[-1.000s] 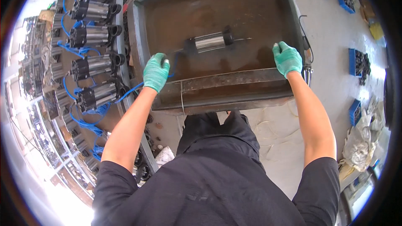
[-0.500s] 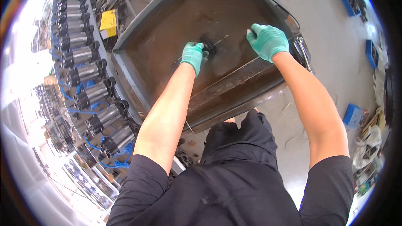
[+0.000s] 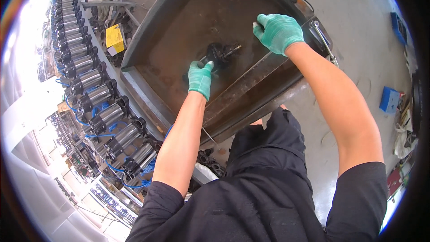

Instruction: The person, wearing gloves, places a water pump into a testing tank of water, rotates it to submerge different sides, and then lifts it out to place it back onto a rack with other pumps.

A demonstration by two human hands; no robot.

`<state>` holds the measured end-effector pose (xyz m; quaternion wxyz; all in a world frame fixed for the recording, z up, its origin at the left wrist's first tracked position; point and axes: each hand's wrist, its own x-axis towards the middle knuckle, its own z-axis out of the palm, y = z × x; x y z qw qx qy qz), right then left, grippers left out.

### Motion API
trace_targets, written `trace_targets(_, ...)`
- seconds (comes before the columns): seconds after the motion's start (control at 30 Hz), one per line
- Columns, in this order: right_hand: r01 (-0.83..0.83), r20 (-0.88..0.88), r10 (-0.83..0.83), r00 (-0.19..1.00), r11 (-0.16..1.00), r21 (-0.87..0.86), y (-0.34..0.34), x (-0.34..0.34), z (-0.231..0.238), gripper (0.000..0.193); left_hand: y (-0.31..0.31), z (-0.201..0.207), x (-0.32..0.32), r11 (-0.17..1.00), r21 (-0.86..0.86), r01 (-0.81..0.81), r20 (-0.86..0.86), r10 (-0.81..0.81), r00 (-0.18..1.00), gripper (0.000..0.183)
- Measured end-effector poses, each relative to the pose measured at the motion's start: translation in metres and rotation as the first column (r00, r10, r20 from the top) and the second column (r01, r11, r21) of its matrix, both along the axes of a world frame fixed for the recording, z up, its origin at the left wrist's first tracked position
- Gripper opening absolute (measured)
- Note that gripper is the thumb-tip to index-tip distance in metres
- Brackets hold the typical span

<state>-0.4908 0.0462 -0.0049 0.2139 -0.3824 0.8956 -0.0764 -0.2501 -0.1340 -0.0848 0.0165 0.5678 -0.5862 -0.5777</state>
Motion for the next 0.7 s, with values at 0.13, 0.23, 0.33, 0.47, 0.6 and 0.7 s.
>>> trace_targets(0.13, -0.002, -0.009, 0.001, 1.000, 1.000, -0.018, 0.002, -0.002, -0.004, 0.037, 0.013, 0.017, 0.010, 1.000, 0.008, -0.024, -0.011, 0.024, 1.000, 0.023)
trace_targets(0.23, -0.007, -0.015, 0.007, 1.000, 1.000, -0.022, 0.002, -0.002, -0.005, 0.037, 0.017, 0.021, 0.017, 1.000, -0.023, -0.003, -0.013, 0.003, 1.000, 0.020)
trace_targets(0.33, -0.011, -0.012, 0.011, 1.000, 1.000, -0.013, 0.002, -0.003, -0.003, 0.037, 0.021, 0.023, 0.018, 0.999, -0.045, -0.013, 0.002, 0.013, 1.000, 0.020)
trace_targets(0.47, -0.014, -0.006, 0.014, 1.000, 1.000, 0.000, 0.003, -0.003, -0.003, 0.038, 0.024, 0.020, 0.019, 0.994, -0.098, 0.041, 0.016, -0.040, 0.999, 0.020)
trace_targets(0.6, -0.013, -0.004, 0.013, 1.000, 1.000, -0.003, -0.001, -0.002, 0.000, 0.038, 0.017, 0.002, 0.030, 0.981, -0.184, 0.063, 0.030, -0.059, 0.998, 0.022)
trace_targets(0.7, -0.007, 0.007, 0.007, 1.000, 1.000, 0.009, 0.001, -0.002, -0.001, 0.038, 0.019, -0.001, 0.029, 0.969, -0.224, 0.107, 0.044, -0.100, 0.994, 0.020)
